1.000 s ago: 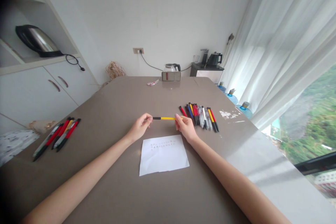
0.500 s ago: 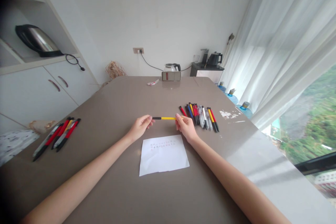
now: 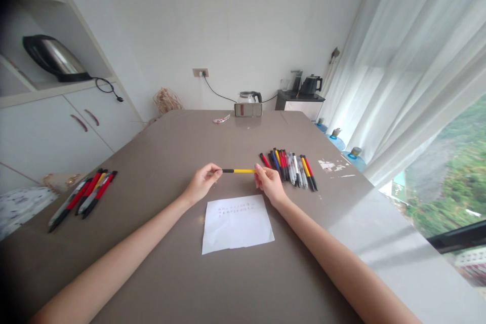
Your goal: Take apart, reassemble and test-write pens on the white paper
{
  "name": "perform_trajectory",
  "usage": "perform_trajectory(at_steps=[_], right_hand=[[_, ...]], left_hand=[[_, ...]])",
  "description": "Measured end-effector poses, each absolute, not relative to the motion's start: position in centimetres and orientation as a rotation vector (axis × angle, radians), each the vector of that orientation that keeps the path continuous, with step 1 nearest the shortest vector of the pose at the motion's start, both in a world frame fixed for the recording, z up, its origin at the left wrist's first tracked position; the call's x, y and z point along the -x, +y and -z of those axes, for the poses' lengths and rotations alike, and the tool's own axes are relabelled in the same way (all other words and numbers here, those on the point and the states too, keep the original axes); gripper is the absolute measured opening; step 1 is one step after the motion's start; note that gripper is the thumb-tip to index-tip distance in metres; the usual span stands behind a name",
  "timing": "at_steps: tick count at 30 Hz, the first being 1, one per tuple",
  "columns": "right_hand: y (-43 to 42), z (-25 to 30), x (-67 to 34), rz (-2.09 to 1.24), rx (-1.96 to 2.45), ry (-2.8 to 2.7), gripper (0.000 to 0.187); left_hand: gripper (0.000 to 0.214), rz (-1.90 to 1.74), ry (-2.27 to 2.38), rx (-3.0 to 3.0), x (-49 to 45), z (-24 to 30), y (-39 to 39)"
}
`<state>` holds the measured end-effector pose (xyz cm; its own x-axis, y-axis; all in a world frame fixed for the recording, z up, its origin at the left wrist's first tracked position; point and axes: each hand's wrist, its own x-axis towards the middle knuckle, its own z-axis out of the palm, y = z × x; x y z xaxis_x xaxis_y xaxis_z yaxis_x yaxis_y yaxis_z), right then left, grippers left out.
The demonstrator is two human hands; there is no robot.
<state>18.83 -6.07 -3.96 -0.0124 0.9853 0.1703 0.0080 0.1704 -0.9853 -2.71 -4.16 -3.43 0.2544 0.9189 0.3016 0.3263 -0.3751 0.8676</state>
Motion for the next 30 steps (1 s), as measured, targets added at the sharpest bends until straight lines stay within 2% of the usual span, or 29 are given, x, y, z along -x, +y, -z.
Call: perform_trajectory(at_steps=[8, 12, 16, 21, 30], right_hand=[[-6.03, 4.08, -18.87, -1.091, 1.078, -1.29, 0.041], [-5.97, 4.07, -18.87, -1.113, 1.06, -1.256, 0.041], [-5.96, 4.05, -18.87, -1.119, 1.058, -1.248, 0.041], [-6.01, 4.02, -18.86, -1.123, 1.05, -1.257, 0.042], [-6.02, 4.07, -18.9, -1.129, 1.058, -1.253, 0.041]], left_hand=[[0.035, -1.063, 1.113, -1.816, 2.83, 3.75, -3.97], [0.029, -1.055, 1.051, -1.724, 2.62, 3.85, -3.86], [0.033, -1.182, 1.019, -1.71, 2.52, 3.8, -3.75], [0.024, -1.158, 1.06, -1.714, 2.8, 3.73, -3.75], [0.031, -1.095, 1.074, -1.757, 2.81, 3.33, -4.03]])
